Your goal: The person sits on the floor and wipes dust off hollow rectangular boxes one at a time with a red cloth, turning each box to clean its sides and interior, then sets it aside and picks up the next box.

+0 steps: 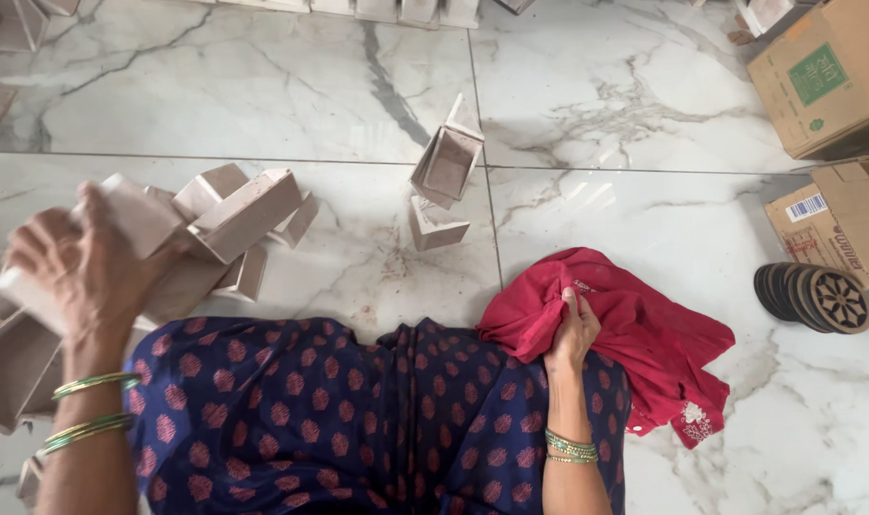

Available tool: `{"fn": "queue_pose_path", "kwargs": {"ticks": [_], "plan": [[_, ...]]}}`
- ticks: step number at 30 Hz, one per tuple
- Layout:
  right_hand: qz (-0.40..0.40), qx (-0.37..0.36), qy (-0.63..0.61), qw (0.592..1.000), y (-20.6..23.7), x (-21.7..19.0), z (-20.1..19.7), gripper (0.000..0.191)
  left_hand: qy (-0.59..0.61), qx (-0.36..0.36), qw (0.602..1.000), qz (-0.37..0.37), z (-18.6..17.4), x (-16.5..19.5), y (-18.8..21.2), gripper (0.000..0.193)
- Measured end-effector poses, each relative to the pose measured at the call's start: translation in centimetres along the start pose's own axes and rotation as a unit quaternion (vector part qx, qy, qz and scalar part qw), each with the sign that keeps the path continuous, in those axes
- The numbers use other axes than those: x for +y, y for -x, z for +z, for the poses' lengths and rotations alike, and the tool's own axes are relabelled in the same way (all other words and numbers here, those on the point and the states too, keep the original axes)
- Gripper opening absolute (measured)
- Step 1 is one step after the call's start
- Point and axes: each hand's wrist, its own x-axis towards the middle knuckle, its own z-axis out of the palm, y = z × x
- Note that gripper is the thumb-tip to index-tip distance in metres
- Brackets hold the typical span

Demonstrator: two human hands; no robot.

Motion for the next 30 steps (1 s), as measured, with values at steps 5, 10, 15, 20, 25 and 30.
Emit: {"fn": "queue_pose_path", "kwargs": {"ticks": [5,10,15,20,25,30], "plan": [[0.041,-0.007,-0.035,0.999,-0.2,0.1,-0.3,0.02,-0.04,-0.019,0.999,-0.03,3.7,-4.6,1.2,0.13],[0.069,-0.021,-0.026,0.997,0.5,-0.3,-0.2,0.02,0.036,-0.055,0.994,-0.09,4.5,-4.7,1.2,0.153],[0.077,-0.015,-0.011,0.997,0.5,0.5,-0.1,0.029,-0.006,-0.031,0.998,-0.059,3.0,-0.5,-1.0,0.136],[0.13,-0.002,0.157,0.979,-0.1,1.9,0.6,0.089,0.022,-0.094,0.981,0.171,4.0,11.4,-3.1,0.082],[0.095,-0.223,0.476,0.845,0.6,2.4,1.6,0.122,0.134,-0.24,0.906,0.321,9.3,24.7,-2.1,0.121],[0.057,-0.289,0.536,0.791,1.0,2.4,2.2,0.098,0.194,-0.34,0.88,0.27,13.8,28.6,-1.6,0.112]]}}
